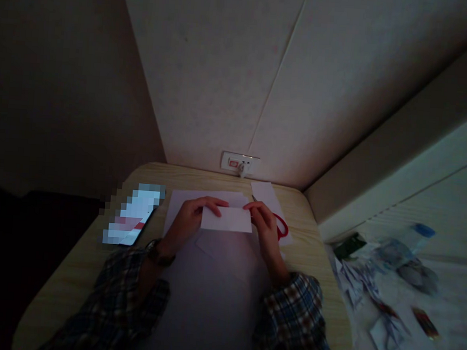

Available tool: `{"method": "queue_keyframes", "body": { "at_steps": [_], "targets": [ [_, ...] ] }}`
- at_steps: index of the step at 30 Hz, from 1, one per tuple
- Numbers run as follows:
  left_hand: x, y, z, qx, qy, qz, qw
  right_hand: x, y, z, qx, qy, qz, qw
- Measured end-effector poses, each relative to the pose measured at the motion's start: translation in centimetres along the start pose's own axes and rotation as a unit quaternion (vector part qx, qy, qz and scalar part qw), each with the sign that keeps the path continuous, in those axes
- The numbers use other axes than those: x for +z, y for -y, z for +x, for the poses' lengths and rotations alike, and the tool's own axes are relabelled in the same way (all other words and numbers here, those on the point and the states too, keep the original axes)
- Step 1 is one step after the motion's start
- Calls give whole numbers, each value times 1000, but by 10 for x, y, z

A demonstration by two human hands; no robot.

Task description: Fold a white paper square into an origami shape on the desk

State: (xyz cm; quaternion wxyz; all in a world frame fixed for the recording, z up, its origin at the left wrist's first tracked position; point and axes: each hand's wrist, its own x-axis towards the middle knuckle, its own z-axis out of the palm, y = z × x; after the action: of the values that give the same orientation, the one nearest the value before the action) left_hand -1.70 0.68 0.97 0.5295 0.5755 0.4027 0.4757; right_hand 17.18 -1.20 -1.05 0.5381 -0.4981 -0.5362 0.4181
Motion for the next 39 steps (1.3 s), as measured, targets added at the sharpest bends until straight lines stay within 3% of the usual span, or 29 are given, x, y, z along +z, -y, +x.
{"method": "queue_keyframes", "body": {
  "at_steps": [7, 17, 23, 32, 39],
  "targets": [
    [0, 1, -1, 18, 9, 40, 999, 2, -5, 3, 30, 29, 16, 999],
    [2, 1, -1, -64, -26, -109, 992, -1, -5, 4, 1, -44, 16, 999],
    [3, 0, -1, -53, -9, 27, 998, 0, -4, 2, -21, -52, -12, 998],
    [-1, 9, 2, 2, -12, 92, 996, 0, 0, 1, -37, -28, -27, 999],
    [6, 9, -1, -12, -1, 129, 992, 5, 2, -1, -63, 6, -160, 985]
  ]
}}
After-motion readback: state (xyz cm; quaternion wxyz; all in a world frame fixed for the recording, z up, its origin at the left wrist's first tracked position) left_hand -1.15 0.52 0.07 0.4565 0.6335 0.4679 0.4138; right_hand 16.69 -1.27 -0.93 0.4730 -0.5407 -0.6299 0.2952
